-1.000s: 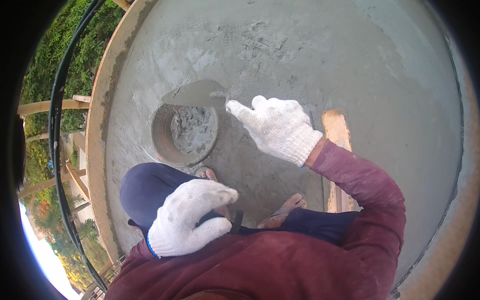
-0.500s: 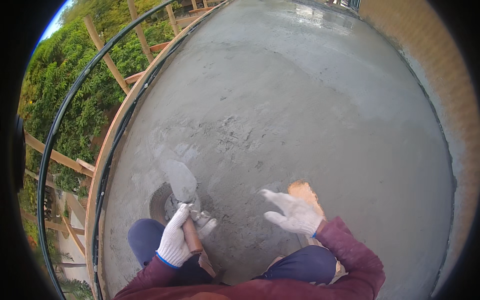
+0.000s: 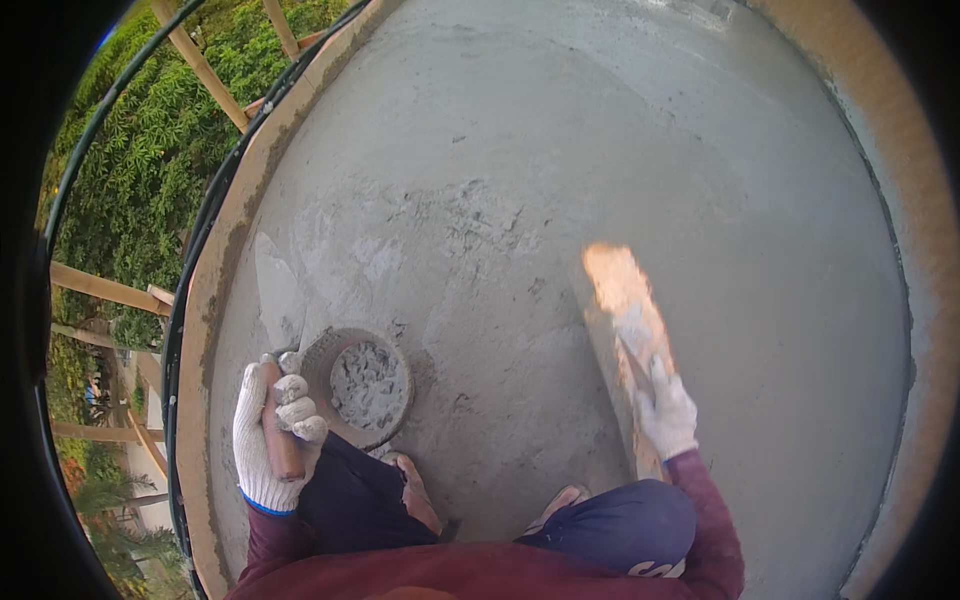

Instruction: The person smooths a freshly poured concrete floor using a wooden float and a trowel. They repeatedly scoop wet concrete from a bucket and spread it to fill low spots, then level the surface with the float.

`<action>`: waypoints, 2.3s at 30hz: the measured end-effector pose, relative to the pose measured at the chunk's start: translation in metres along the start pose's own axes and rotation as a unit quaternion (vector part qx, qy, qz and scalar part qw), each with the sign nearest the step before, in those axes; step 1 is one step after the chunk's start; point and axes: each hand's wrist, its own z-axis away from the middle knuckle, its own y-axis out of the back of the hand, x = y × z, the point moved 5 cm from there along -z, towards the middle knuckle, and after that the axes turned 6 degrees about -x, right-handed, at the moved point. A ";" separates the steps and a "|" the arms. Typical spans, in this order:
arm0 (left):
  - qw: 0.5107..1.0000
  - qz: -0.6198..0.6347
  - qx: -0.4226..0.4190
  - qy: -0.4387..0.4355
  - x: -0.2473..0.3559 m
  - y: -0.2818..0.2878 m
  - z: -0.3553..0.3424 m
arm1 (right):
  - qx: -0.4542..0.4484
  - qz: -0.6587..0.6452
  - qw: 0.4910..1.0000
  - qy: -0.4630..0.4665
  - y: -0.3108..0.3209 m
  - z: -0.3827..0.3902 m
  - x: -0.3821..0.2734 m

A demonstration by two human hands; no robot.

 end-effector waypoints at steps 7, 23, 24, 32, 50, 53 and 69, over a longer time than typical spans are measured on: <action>0.999 0.008 0.044 0.032 -0.009 -0.007 0.001 | -0.058 0.073 0.992 0.081 0.019 -0.291 -0.140; 0.992 0.004 0.129 0.006 0.023 0.042 -0.006 | -0.112 0.023 0.993 -0.017 -0.102 -0.387 -0.191; 0.993 0.000 0.116 0.005 0.025 0.043 -0.007 | -0.116 0.031 0.993 -0.019 -0.107 -0.410 -0.187; 0.984 0.041 0.173 0.008 0.040 0.048 -0.026 | -0.126 0.047 0.988 0.073 -0.127 -0.331 -0.237; 0.996 0.052 0.072 0.014 0.042 0.046 -0.040 | -0.248 -0.020 0.969 0.003 -0.134 -0.342 -0.286; 0.994 0.048 0.098 0.025 0.042 0.041 -0.046 | -0.199 0.028 0.976 0.081 -0.149 -0.306 -0.293; 0.995 0.074 0.033 0.066 0.026 0.036 -0.046 | -0.183 -0.056 0.981 0.030 -0.136 -0.391 -0.290</action>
